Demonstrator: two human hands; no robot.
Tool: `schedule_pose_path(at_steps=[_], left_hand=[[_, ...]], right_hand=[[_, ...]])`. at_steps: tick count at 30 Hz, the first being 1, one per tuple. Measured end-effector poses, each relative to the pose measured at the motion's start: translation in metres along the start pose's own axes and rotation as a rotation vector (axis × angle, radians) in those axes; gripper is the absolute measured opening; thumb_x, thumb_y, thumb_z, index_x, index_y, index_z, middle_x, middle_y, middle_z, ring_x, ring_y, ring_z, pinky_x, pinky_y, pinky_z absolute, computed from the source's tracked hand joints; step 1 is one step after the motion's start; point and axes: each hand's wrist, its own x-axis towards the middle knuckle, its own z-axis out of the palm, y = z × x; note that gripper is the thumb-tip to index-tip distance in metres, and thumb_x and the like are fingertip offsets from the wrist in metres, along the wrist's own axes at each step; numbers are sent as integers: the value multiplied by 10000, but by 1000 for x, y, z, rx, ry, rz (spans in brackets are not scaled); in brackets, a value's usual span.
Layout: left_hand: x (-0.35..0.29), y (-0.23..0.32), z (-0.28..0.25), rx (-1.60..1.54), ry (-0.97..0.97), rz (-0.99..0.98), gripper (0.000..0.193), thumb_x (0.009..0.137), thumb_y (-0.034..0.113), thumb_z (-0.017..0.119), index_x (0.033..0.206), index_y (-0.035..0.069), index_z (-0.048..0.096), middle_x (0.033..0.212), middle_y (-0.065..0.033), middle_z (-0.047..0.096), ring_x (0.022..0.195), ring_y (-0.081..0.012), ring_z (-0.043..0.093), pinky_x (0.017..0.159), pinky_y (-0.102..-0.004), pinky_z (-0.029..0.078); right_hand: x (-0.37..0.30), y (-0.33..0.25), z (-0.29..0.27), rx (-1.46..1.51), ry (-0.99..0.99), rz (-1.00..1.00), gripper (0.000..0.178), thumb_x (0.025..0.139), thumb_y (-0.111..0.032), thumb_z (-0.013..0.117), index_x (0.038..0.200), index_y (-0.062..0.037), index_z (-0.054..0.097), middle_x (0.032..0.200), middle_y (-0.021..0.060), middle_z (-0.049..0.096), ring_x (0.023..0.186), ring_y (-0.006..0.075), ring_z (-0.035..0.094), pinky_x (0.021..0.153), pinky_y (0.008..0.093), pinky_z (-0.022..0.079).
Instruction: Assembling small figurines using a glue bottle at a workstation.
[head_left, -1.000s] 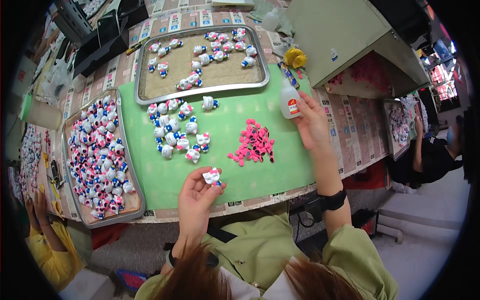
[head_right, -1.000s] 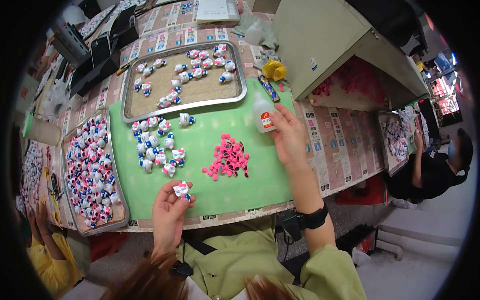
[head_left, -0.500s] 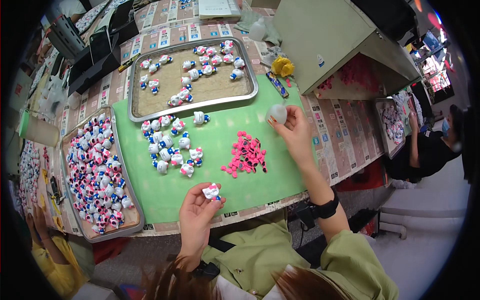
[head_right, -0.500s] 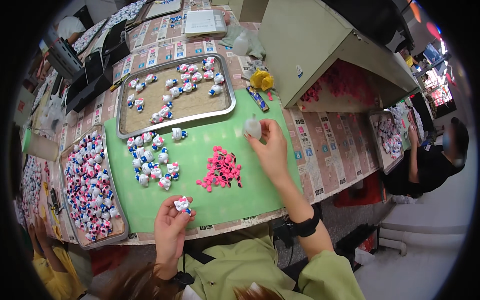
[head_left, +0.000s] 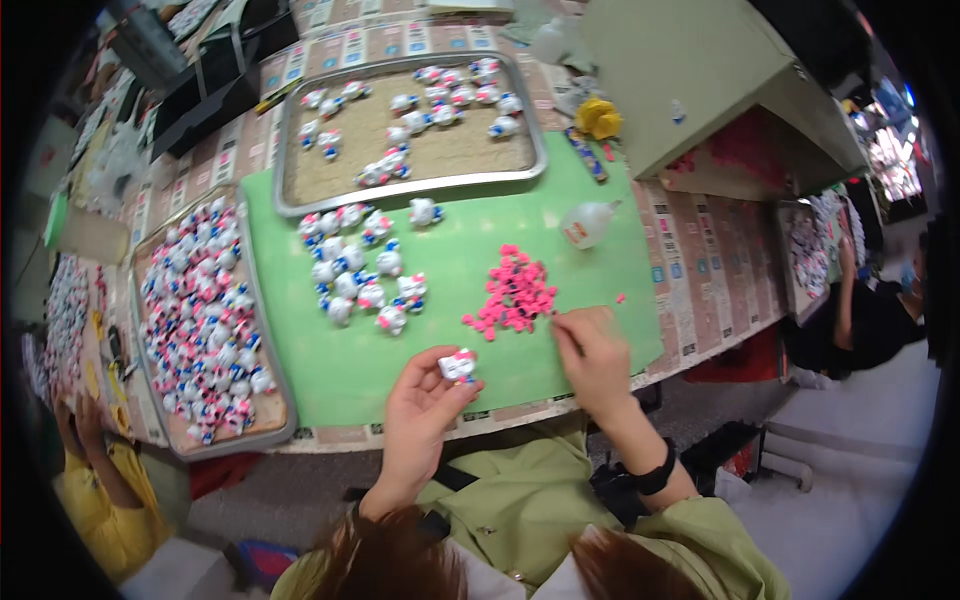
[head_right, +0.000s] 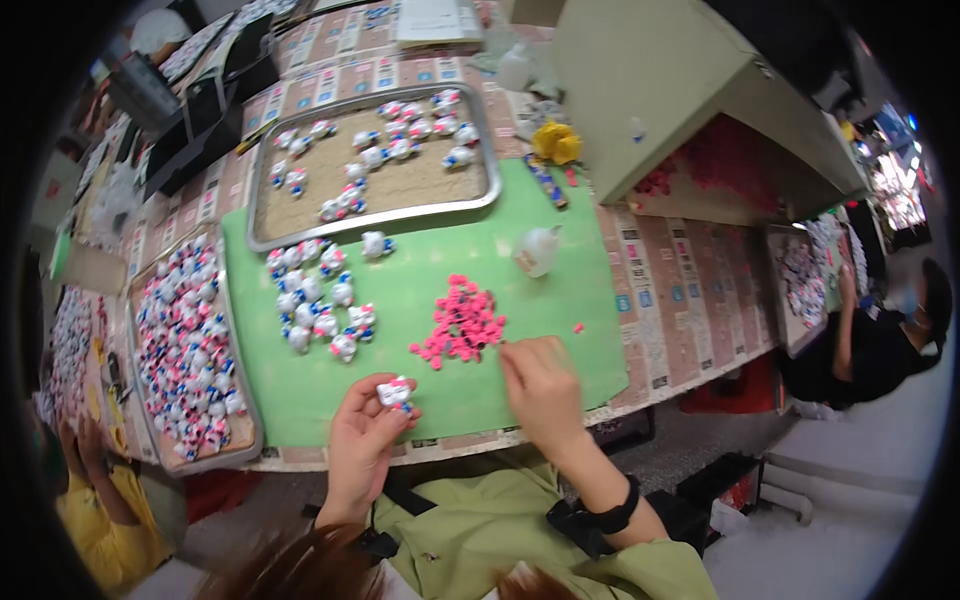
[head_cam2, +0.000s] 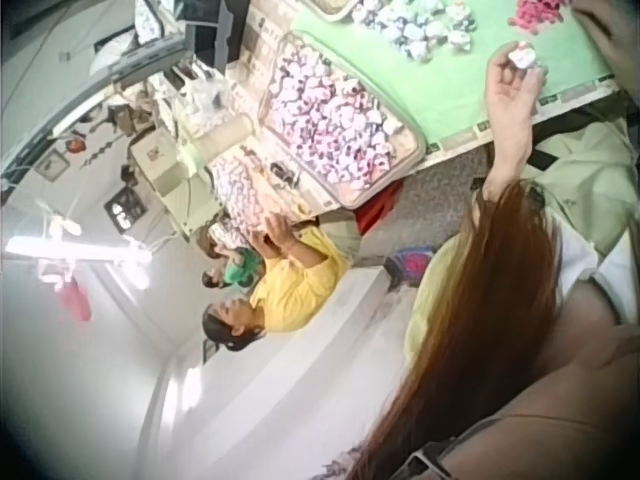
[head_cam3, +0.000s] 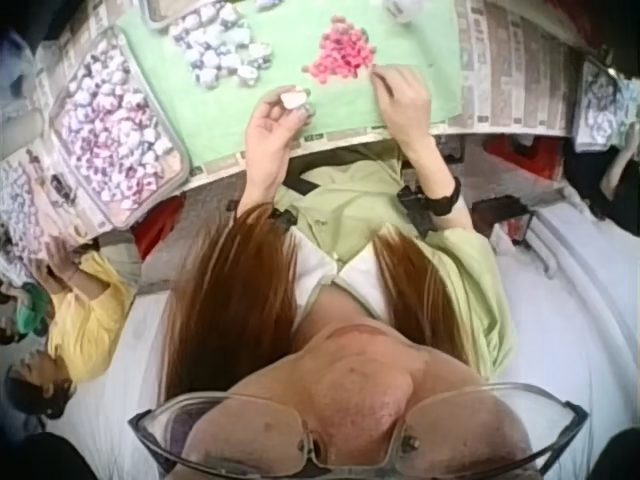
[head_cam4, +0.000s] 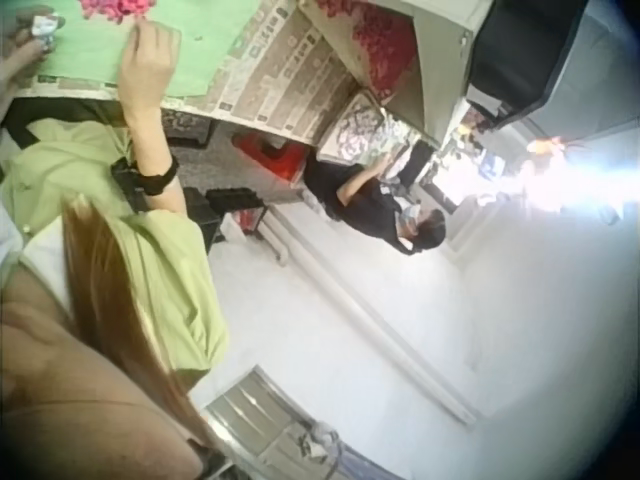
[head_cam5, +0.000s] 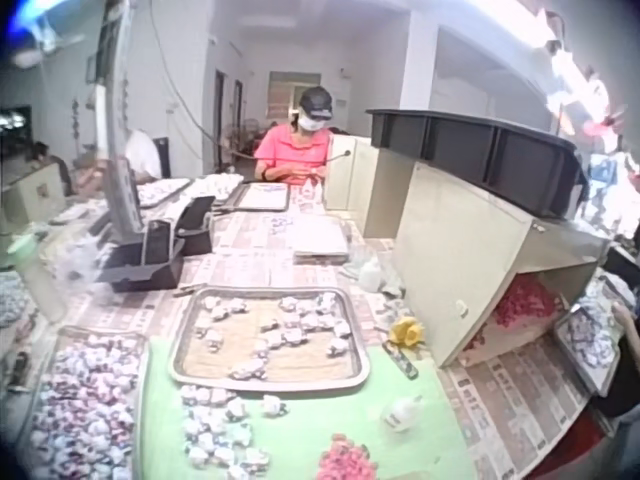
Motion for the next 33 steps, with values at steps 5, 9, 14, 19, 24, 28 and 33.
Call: schedule_pose_path(at_steps=[5,9,14,19,24,28,33], left_hand=[[3,-3,-1,-20,-67,-12,352,773,-45,514,1109,-14,414,1048,-111,515,898,-143,527,798,-275,444],[1,1,-2,-22,-77,-18,357,768,-57,519,1108,-29,412,1043,-110,513,923,-145,520,811,-279,451],[0,-1,-2,-28,-86,-25,384,764,-60,525,1129,-37,408,1037,-102,513,937,-141,516,812,-276,452],[-3,0,2,10,-108,-37,406,774,-51,523,1160,-40,397,1032,-90,516,942,-128,513,811,-252,445],[-6,3,2,55,-141,-31,401,790,-25,528,1169,-37,395,1018,-82,533,913,-109,524,792,-222,443],[-8,5,3,126,-133,-19,402,791,-13,536,1170,-38,405,1003,-80,541,890,-102,532,774,-216,447],[-7,5,0,207,-125,16,402,793,-5,539,1175,-37,415,997,-76,545,873,-97,533,757,-215,447]], right_hand=[[3,0,-11,-109,-39,41,131,659,26,592,774,-24,555,746,104,560,709,268,529,615,342,421],[4,0,-9,-47,-52,63,135,659,39,583,779,-18,559,741,104,565,693,260,532,615,330,421],[5,-18,-24,181,-51,43,161,656,64,576,801,-8,577,804,105,594,708,241,560,626,313,438],[7,-51,-18,302,-116,-284,251,594,76,581,836,12,594,837,116,593,727,254,566,613,328,464],[8,-53,-10,281,-113,-390,305,548,58,589,851,21,599,834,118,588,722,260,562,606,329,467],[9,-53,-6,278,-136,-400,307,557,53,587,860,4,606,852,112,577,733,255,551,616,326,461],[0,-50,-2,368,-187,-266,351,569,64,576,895,-57,623,900,114,527,779,250,517,649,319,447]])
